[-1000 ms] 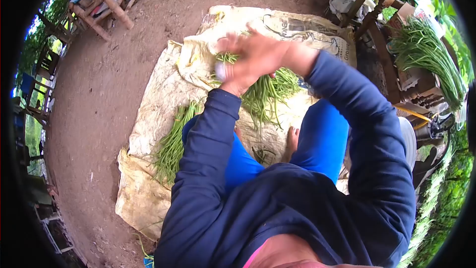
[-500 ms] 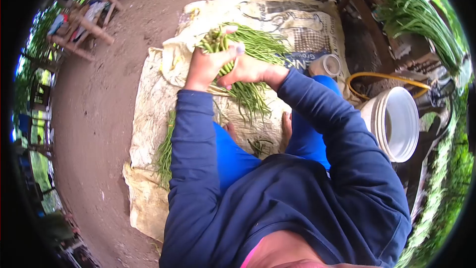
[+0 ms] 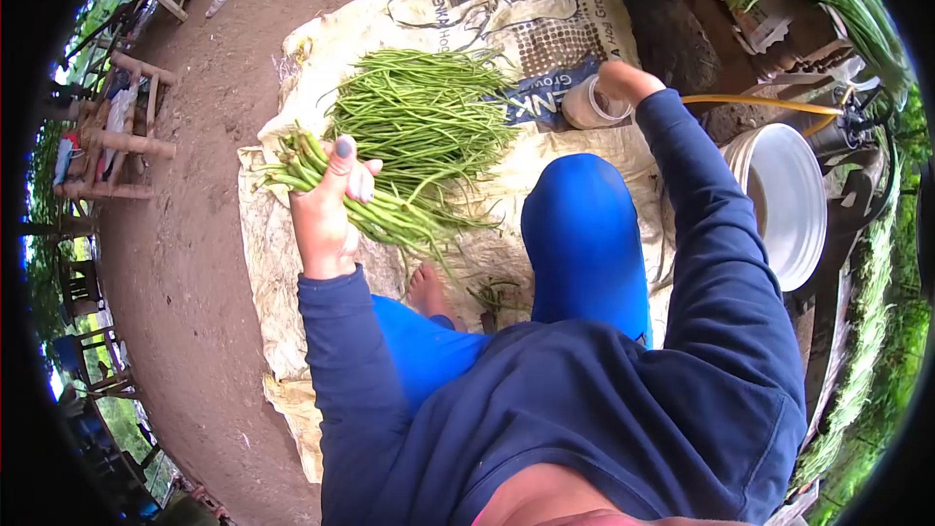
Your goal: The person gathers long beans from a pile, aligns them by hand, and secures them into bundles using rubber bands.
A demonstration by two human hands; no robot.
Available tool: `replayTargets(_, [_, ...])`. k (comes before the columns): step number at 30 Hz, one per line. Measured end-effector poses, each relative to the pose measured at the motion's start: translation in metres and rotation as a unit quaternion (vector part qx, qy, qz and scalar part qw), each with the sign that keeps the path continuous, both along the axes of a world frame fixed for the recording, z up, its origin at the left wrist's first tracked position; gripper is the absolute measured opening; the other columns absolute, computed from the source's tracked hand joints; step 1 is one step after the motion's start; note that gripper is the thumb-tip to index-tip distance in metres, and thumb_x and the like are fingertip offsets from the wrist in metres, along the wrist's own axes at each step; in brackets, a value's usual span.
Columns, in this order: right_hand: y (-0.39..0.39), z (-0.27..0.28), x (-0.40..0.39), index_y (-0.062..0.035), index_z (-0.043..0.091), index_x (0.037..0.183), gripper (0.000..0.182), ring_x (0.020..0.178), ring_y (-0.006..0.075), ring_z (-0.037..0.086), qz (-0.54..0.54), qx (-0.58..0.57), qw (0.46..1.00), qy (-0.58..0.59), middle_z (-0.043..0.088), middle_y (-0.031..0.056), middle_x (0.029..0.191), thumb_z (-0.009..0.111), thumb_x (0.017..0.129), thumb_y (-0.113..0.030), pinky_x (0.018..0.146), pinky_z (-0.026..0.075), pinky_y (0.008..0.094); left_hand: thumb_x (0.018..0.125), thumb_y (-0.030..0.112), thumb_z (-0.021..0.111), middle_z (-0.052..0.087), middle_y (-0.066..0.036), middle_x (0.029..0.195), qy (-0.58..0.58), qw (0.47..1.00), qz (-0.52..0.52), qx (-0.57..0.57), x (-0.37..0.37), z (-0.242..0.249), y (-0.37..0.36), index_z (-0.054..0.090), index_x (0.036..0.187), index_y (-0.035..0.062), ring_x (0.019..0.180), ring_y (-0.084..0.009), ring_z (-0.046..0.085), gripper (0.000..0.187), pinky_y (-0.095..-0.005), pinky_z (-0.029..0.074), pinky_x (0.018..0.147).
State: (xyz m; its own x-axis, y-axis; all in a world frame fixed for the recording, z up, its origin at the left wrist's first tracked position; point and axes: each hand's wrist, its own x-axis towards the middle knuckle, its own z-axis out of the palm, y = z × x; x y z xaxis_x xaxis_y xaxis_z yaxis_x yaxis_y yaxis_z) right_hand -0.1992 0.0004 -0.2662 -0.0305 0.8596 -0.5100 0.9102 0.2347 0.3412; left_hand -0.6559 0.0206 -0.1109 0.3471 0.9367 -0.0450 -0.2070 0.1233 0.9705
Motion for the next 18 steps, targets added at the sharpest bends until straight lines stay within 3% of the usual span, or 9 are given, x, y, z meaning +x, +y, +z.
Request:
replayTargets(3, [0.010, -0.099, 0.030, -0.0061, 0.067, 0.105, 0.027, 0.099, 0.0185, 0.062, 0.055, -0.038, 0.997, 0.032, 0.064, 0.0065, 0.112, 0.046, 0.091, -0.016, 0.086, 0.048, 0.0300, 0.088, 0.023, 0.068, 0.044, 0.003, 0.057, 0.063, 0.998, 0.005, 0.001, 0.019, -0.008, 0.002, 0.052, 0.076, 0.0094, 0.052, -0.0101, 0.047, 0.025, -0.0334, 0.049, 0.070])
replayTargets(5, [0.026, -0.231, 0.075, -0.0045, 0.064, 0.116, 0.034, 0.107, 0.0160, 0.060, 0.151, -0.044, 0.987, -0.025, 0.061, 0.0056, 0.123, 0.039, 0.096, -0.014, 0.092, 0.047, 0.0285, 0.088, 0.021, 0.068, 0.045, 0.003, 0.057, 0.076, 0.997, 0.005, -0.005, 0.025, -0.014, 0.009, 0.052, 0.075, 0.0094, 0.052, -0.0103, 0.047, 0.024, -0.0315, 0.049, 0.069])
replayTargets(6, [0.020, -0.177, 0.044, -0.0073, 0.072, 0.083, 0.016, 0.086, 0.0260, 0.068, 0.176, 0.007, 0.981, 0.076, 0.070, 0.0113, 0.092, 0.058, 0.083, -0.014, 0.070, 0.054, 0.0338, 0.088, 0.020, 0.069, 0.045, 0.003, 0.058, 0.083, 0.996, 0.021, -0.026, 0.028, -0.014, 0.010, 0.052, 0.075, 0.0094, 0.052, -0.0103, 0.047, 0.024, -0.0309, 0.048, 0.068])
replayTargets(9, [0.018, -0.039, -0.037, -0.0064, 0.073, 0.087, 0.017, 0.088, 0.0291, 0.068, 0.055, -0.059, 0.995, 0.066, 0.070, 0.0120, 0.092, 0.058, 0.083, -0.013, 0.073, 0.054, 0.0361, 0.088, 0.017, 0.069, 0.046, 0.002, 0.058, 0.089, 0.994, 0.044, -0.054, 0.031, -0.019, 0.017, 0.052, 0.075, 0.0094, 0.052, -0.0104, 0.047, 0.023, -0.0299, 0.047, 0.065])
replayTargets(10, [0.021, -0.135, 0.009, -0.0054, 0.073, 0.090, 0.019, 0.089, 0.0301, 0.068, -0.057, 0.013, 0.991, 0.120, 0.070, 0.0127, 0.092, 0.056, 0.083, -0.012, 0.074, 0.054, 0.0381, 0.088, 0.016, 0.069, 0.046, 0.002, 0.058, 0.080, 0.994, 0.045, -0.063, 0.032, -0.021, 0.018, 0.052, 0.075, 0.0092, 0.052, -0.0105, 0.047, 0.023, -0.0298, 0.047, 0.065])
replayTargets(13, [0.021, -0.096, -0.001, -0.0047, 0.073, 0.091, 0.020, 0.089, 0.0298, 0.068, 0.068, -0.051, 0.992, 0.093, 0.070, 0.0132, 0.092, 0.056, 0.083, -0.011, 0.074, 0.054, 0.0387, 0.088, 0.015, 0.068, 0.048, 0.001, 0.058, 0.069, 0.993, 0.053, -0.084, 0.033, -0.024, 0.022, 0.051, 0.074, 0.0088, 0.052, -0.0107, 0.046, 0.023, -0.0287, 0.046, 0.064])
replayTargets(15, [0.026, -0.111, 0.006, -0.0054, 0.073, 0.087, 0.018, 0.084, 0.0303, 0.068, 0.095, -0.087, 0.987, 0.098, 0.070, 0.0127, 0.089, 0.057, 0.082, -0.010, 0.071, 0.054, 0.0391, 0.087, 0.014, 0.069, 0.048, 0.001, 0.060, 0.077, 0.995, 0.037, -0.057, 0.036, -0.026, 0.024, 0.051, 0.073, 0.0087, 0.053, -0.0108, 0.047, 0.024, -0.0279, 0.046, 0.064])
replayTargets(17, [0.020, -0.103, 0.009, -0.0069, 0.073, 0.082, 0.016, 0.080, 0.0301, 0.068, 0.110, -0.053, 0.981, 0.149, 0.070, 0.0118, 0.086, 0.059, 0.079, -0.011, 0.067, 0.053, 0.0380, 0.086, 0.013, 0.070, 0.050, 0.000, 0.062, 0.055, 0.997, 0.022, -0.053, 0.036, -0.026, 0.024, 0.052, 0.074, 0.0081, 0.053, -0.0107, 0.047, 0.022, -0.0279, 0.047, 0.065])
replayTargets(18, [0.005, -0.099, 0.007, -0.0082, 0.073, 0.078, 0.015, 0.075, 0.0301, 0.068, 0.151, 0.050, 0.980, 0.119, 0.070, 0.0112, 0.085, 0.060, 0.077, -0.013, 0.064, 0.052, 0.0369, 0.086, 0.011, 0.070, 0.050, 0.000, 0.063, 0.063, 0.994, 0.048, -0.077, 0.038, -0.021, 0.021, 0.053, 0.075, 0.0078, 0.053, -0.0105, 0.047, 0.020, -0.0285, 0.047, 0.065])
